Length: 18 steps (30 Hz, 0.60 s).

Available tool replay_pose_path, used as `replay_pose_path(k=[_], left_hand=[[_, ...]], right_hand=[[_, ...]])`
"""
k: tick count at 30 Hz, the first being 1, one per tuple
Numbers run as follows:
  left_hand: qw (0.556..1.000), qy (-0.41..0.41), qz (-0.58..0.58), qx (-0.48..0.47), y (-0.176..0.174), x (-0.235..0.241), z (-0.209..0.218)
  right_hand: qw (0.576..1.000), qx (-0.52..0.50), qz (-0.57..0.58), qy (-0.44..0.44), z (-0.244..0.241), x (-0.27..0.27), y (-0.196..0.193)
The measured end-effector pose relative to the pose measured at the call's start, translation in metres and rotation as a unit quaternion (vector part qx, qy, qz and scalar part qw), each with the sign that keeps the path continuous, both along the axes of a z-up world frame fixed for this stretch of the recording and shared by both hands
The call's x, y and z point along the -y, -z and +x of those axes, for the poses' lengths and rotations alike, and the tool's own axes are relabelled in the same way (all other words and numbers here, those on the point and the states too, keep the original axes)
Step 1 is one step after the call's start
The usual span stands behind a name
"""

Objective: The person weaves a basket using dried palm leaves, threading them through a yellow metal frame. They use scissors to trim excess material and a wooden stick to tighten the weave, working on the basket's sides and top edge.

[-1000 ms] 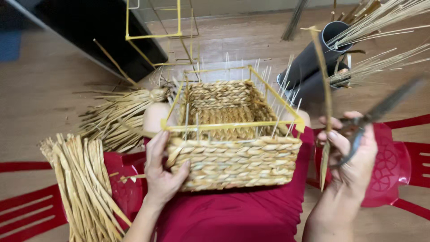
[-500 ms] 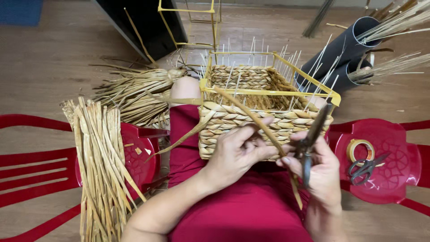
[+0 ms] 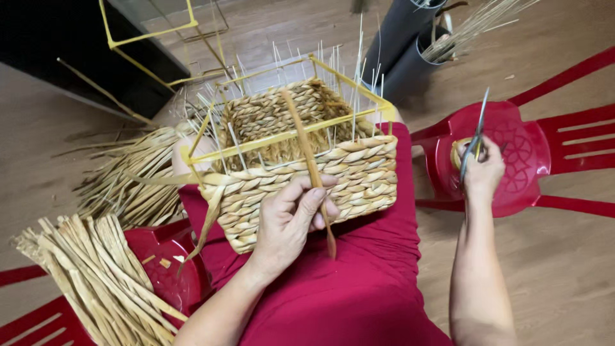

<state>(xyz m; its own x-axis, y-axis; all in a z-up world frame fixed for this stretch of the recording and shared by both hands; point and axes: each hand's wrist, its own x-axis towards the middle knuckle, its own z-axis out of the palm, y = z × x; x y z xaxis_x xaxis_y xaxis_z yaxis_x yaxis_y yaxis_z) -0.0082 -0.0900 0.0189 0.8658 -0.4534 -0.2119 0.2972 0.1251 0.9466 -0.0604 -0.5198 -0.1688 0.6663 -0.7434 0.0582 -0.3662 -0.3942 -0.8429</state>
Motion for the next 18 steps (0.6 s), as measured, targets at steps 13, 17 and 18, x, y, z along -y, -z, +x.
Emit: replay_pose_path(k=[13, 17, 18], left_hand=[[0.992, -0.014, 0.02, 0.121, 0.0, 0.006, 0.001], [0.992, 0.069, -0.089, 0.062, 0.008, -0.001, 0.005], [0.988, 0.093, -0.114, 0.041, 0.01, -0.001, 0.006]], right_hand=[[0.896, -0.399, -0.193, 0.014, -0.024, 0.056, 0.038], [0.965, -0.162, -0.205, -0.026, -0.009, 0.043, -0.011], [0.98, -0.063, -0.187, -0.037, -0.001, 0.033, -0.03]])
